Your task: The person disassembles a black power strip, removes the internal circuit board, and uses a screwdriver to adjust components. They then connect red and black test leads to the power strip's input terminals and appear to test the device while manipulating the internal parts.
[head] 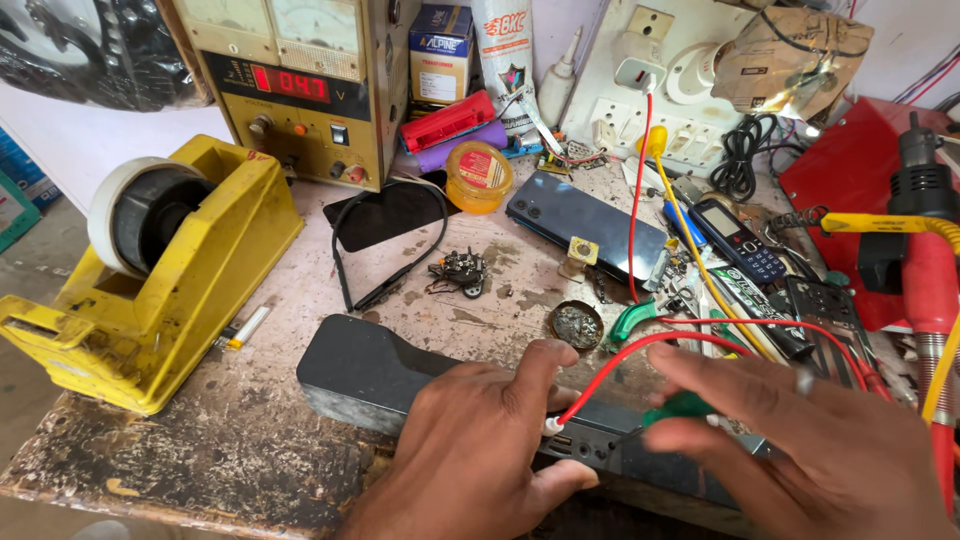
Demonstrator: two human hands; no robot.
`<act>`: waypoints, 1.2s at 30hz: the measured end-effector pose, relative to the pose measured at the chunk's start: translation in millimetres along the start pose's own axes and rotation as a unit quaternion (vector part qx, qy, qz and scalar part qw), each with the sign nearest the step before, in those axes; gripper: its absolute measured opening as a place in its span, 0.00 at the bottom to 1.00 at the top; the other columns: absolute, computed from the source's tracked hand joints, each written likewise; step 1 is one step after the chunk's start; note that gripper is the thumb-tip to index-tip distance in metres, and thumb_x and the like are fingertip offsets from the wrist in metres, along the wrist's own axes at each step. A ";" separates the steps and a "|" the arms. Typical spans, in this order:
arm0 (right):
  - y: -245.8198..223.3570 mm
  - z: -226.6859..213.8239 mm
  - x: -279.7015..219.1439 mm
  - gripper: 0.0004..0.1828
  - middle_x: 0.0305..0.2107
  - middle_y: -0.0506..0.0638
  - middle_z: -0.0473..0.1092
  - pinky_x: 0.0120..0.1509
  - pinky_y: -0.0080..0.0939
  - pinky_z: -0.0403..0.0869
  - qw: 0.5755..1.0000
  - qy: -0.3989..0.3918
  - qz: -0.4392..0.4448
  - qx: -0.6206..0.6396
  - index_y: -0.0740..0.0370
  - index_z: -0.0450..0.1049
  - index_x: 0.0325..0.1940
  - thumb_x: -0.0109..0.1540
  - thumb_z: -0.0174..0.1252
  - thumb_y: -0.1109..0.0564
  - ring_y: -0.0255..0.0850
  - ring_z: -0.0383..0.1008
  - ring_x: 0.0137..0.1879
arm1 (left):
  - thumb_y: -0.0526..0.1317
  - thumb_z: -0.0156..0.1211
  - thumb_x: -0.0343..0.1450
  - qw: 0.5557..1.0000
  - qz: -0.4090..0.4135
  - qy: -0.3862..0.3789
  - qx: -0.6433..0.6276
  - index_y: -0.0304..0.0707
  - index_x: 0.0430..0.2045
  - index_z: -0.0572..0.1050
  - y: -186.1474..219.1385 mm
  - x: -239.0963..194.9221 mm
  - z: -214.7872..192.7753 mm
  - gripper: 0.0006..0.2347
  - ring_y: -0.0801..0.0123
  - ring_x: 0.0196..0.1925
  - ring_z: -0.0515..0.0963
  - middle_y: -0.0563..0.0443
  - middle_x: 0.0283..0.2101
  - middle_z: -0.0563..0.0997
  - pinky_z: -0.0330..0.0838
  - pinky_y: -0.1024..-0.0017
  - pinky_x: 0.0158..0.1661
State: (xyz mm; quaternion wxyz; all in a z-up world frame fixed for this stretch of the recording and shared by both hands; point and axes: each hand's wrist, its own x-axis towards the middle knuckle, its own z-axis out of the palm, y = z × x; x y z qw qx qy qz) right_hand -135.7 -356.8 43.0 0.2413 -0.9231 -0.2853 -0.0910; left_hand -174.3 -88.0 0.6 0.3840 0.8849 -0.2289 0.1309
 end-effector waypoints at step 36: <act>18.2 73.2 -22.4 0.28 0.46 0.60 0.81 0.58 0.45 0.83 0.920 0.125 -0.106 0.356 0.54 0.65 0.68 0.64 0.59 0.68 0.47 0.85 0.55 | 0.49 0.78 0.60 0.999 0.001 0.037 -0.003 0.30 0.53 0.65 -8.0 -7.1 9.5 0.33 0.41 0.43 0.82 0.39 0.38 0.83 0.73 0.53 0.46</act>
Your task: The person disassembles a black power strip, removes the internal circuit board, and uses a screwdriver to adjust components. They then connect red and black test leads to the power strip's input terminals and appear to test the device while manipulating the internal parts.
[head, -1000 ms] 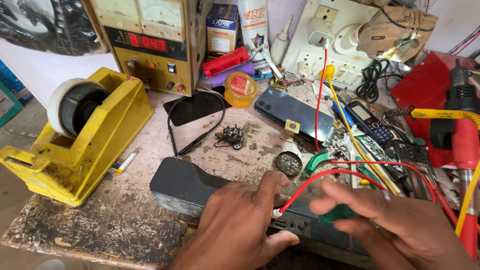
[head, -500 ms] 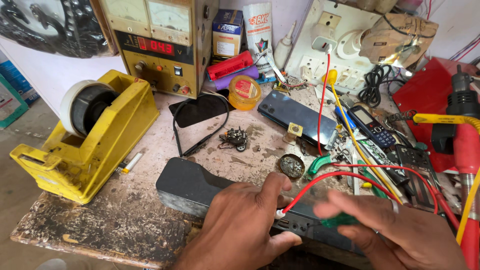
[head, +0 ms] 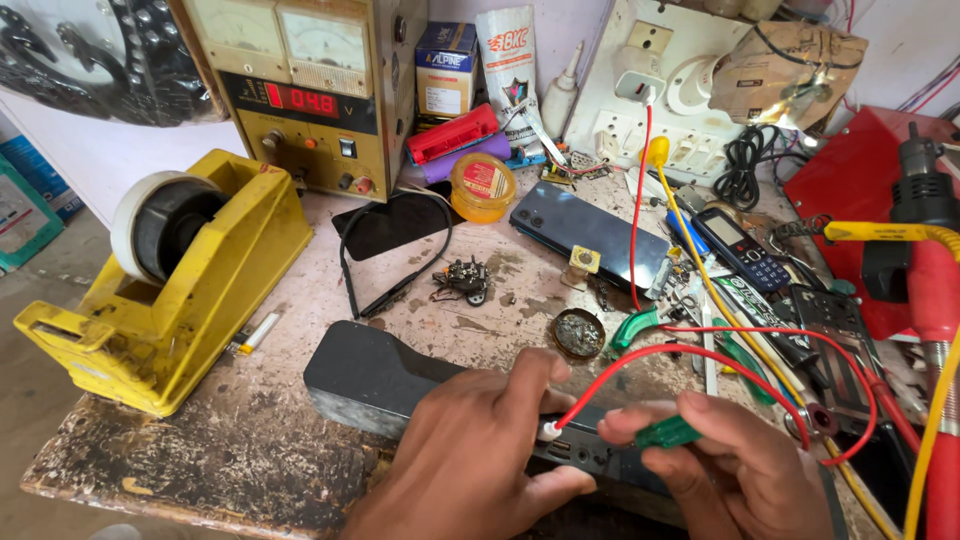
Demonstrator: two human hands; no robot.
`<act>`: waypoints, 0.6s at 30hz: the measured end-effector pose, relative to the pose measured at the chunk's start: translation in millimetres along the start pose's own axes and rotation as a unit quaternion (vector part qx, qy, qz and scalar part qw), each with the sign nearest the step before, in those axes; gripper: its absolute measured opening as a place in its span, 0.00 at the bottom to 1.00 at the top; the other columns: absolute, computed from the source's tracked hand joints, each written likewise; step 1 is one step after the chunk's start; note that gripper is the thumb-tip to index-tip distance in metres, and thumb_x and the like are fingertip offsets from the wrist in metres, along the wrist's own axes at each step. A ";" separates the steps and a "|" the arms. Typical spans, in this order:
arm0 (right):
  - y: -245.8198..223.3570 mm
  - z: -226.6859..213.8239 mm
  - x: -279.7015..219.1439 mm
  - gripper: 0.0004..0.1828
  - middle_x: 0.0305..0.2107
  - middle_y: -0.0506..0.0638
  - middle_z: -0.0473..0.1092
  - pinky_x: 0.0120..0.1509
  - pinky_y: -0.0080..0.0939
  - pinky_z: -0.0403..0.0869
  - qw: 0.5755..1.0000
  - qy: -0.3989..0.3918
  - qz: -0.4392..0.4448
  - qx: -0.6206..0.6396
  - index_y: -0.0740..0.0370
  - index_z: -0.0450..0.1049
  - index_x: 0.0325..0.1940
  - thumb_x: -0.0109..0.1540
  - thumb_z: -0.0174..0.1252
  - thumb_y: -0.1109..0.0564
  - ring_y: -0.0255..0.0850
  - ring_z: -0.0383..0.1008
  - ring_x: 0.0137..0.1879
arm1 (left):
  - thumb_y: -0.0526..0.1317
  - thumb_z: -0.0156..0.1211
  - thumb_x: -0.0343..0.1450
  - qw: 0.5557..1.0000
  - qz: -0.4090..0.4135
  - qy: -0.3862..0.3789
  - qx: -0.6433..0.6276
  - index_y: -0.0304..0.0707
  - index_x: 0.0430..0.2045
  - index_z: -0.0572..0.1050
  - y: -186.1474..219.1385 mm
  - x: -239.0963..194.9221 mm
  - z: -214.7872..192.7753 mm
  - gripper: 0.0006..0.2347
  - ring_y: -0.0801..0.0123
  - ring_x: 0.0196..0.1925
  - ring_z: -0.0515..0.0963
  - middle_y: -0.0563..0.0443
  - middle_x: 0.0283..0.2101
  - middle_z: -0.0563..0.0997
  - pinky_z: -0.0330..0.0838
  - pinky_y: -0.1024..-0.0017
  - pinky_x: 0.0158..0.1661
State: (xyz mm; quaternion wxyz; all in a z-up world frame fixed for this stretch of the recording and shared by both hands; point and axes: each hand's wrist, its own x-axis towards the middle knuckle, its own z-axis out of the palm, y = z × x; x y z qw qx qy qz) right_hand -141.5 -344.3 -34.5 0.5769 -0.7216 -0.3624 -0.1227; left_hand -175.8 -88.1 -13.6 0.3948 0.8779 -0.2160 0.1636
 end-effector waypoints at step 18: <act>23.7 -10.8 -22.2 0.32 0.49 0.64 0.79 0.56 0.46 0.82 0.998 -0.001 0.062 -0.010 0.50 0.62 0.71 0.63 0.57 0.66 0.50 0.83 0.56 | 0.66 0.78 0.50 0.978 -0.021 0.179 0.106 0.29 0.42 0.71 -14.9 -13.2 14.3 0.40 0.44 0.39 0.82 0.39 0.35 0.81 0.75 0.54 0.44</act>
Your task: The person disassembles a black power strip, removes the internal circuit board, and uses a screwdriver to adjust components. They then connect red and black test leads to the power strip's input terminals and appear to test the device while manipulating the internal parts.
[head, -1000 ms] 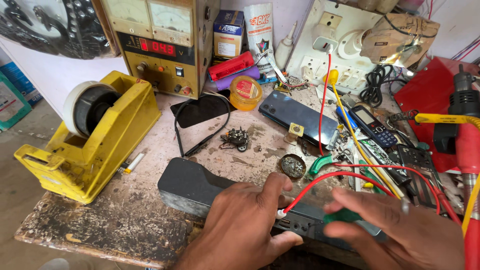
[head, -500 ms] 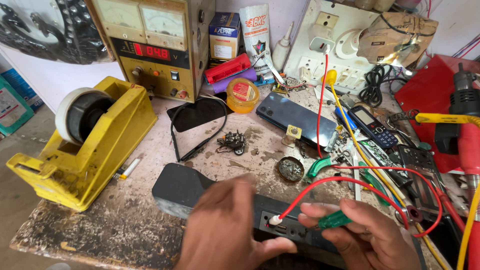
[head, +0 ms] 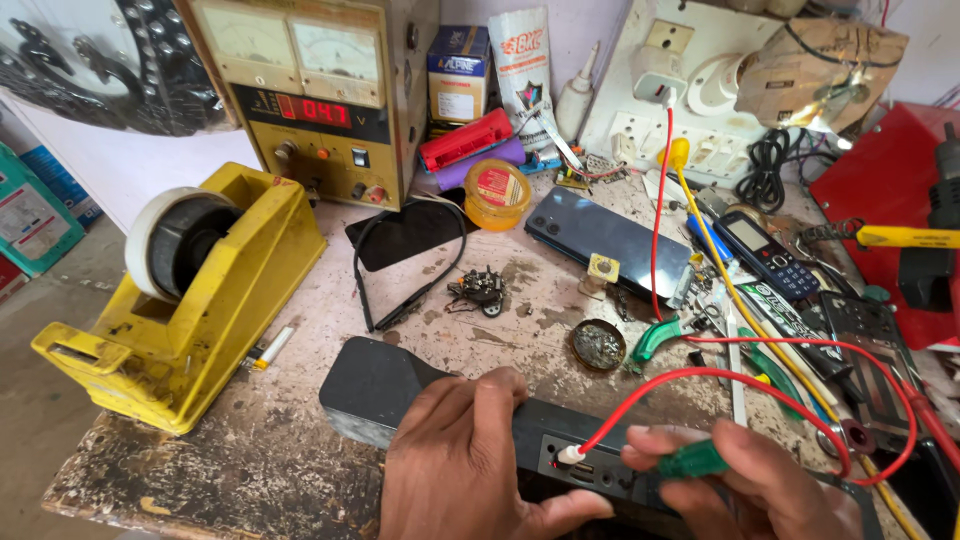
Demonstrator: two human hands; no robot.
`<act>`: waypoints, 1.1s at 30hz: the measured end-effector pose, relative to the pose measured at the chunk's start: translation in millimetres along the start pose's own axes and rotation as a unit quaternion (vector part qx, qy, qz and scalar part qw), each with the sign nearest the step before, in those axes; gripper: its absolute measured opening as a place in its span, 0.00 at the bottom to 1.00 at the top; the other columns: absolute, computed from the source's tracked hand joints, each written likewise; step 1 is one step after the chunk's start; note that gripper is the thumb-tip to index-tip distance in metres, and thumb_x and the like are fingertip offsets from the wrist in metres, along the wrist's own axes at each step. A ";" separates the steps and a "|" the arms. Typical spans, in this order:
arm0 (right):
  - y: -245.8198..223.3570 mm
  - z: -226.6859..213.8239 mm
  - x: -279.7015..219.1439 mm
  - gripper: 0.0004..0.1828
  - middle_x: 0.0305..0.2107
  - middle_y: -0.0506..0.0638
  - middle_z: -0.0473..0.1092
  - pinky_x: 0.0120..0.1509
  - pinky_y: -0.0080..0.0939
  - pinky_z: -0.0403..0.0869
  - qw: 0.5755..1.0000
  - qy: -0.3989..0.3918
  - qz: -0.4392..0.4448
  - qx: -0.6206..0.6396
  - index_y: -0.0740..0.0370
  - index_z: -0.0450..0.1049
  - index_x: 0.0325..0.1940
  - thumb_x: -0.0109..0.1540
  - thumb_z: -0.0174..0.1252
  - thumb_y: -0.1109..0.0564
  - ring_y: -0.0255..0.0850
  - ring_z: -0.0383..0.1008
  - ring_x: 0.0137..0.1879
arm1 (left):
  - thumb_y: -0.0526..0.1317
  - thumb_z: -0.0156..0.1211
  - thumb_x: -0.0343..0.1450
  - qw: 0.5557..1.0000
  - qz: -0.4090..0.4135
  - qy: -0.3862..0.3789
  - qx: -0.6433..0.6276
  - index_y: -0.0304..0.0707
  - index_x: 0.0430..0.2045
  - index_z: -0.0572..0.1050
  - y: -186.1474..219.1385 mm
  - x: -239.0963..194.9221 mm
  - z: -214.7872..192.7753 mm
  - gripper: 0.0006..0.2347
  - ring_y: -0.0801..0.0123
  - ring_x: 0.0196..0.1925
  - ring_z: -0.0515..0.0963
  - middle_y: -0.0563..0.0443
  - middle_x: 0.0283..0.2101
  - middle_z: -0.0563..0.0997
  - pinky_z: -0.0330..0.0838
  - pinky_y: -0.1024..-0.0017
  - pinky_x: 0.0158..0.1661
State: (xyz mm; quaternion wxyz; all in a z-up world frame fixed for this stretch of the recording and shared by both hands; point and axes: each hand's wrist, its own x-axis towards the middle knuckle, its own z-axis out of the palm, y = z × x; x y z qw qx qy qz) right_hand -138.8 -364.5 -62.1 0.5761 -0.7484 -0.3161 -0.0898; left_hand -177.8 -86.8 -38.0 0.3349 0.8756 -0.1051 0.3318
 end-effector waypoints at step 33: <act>-23.8 -17.6 211.0 0.17 0.36 0.51 0.79 0.40 0.46 0.76 0.887 -0.331 0.018 -0.323 0.56 0.82 0.52 0.59 0.66 0.55 0.41 0.79 0.38 | 0.57 0.73 0.62 0.998 0.056 0.025 0.002 0.38 0.41 0.78 4.8 -17.4 -15.4 0.24 0.55 0.60 0.77 0.49 0.47 0.84 0.54 0.47 0.63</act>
